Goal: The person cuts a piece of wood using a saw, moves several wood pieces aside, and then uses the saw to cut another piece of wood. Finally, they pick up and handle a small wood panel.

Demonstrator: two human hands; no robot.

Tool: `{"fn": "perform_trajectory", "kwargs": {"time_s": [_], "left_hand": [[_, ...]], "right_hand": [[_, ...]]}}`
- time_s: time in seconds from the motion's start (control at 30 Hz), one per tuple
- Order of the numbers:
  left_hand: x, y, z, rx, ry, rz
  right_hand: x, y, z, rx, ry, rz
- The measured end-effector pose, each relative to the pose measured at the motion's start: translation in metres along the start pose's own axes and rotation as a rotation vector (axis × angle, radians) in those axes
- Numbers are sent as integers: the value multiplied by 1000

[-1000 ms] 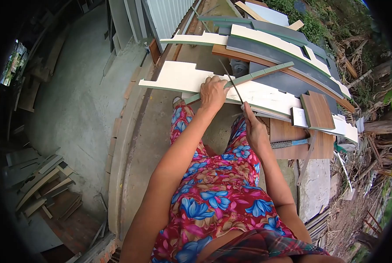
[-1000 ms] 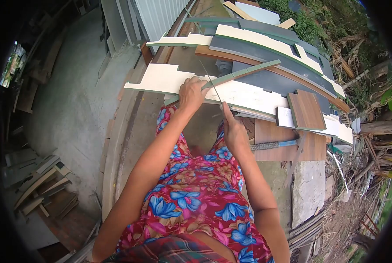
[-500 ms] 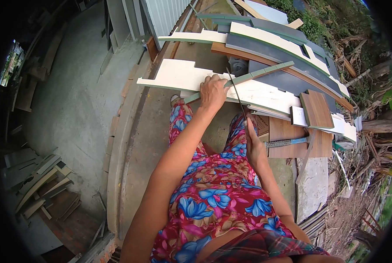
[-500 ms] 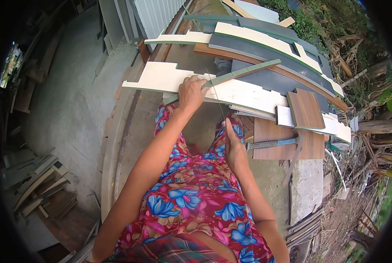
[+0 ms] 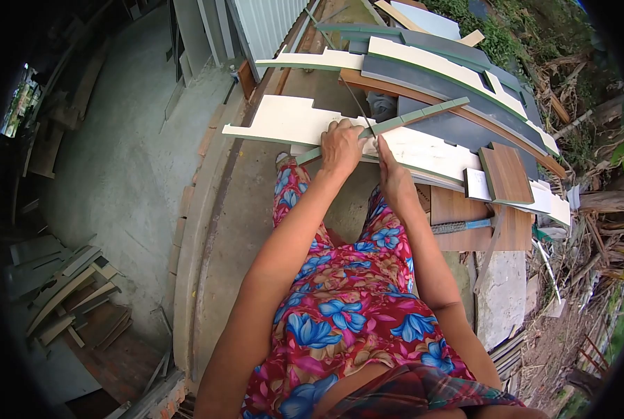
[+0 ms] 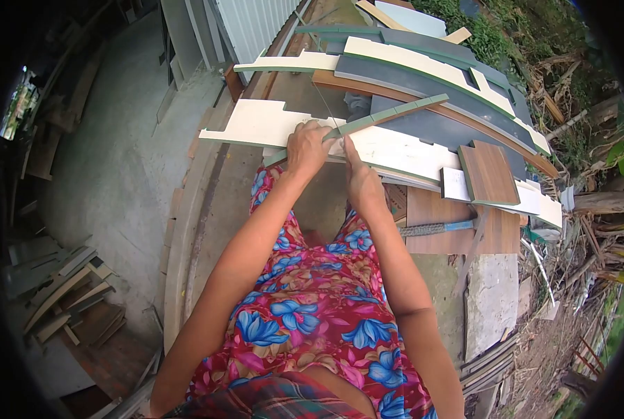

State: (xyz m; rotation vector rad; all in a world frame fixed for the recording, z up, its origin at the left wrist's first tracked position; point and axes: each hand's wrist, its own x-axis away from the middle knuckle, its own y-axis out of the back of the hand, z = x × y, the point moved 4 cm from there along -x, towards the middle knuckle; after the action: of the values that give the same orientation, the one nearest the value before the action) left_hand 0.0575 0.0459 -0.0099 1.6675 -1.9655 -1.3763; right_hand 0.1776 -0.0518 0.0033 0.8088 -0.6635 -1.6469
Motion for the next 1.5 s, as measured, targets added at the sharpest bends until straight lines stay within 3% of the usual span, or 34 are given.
{"fn": "perform_trajectory", "kwargs": {"time_s": [0.07,0.13,0.2,0.43,0.5,0.67,1.07,1.2,1.5], "left_hand": [[-1,0,0,17,-10,-18],[0,1,0,17,-25,-35],[0,4,-2,6,-46,-56],[0,13,13,29,-29,16],[4,23,23,-4,6,66],[8,38,24,-96,63,156],[-15,-16,-12,-49,-58,29],[-11,-13,-8,-38,-71,41],[-9,-5,-8,-39,-76,34]], "right_hand": [[46,5,-4,3,-92,45],[99,15,-4,-51,-8,-19],[133,26,-2,-88,-68,18],[159,89,9,-187,-426,82],[153,90,10,-283,-298,-32],[126,76,3,-338,-288,-18],[95,44,-9,-193,-250,-9],[92,40,-14,-126,-131,-51],[94,43,-8,-129,-199,23]]}}
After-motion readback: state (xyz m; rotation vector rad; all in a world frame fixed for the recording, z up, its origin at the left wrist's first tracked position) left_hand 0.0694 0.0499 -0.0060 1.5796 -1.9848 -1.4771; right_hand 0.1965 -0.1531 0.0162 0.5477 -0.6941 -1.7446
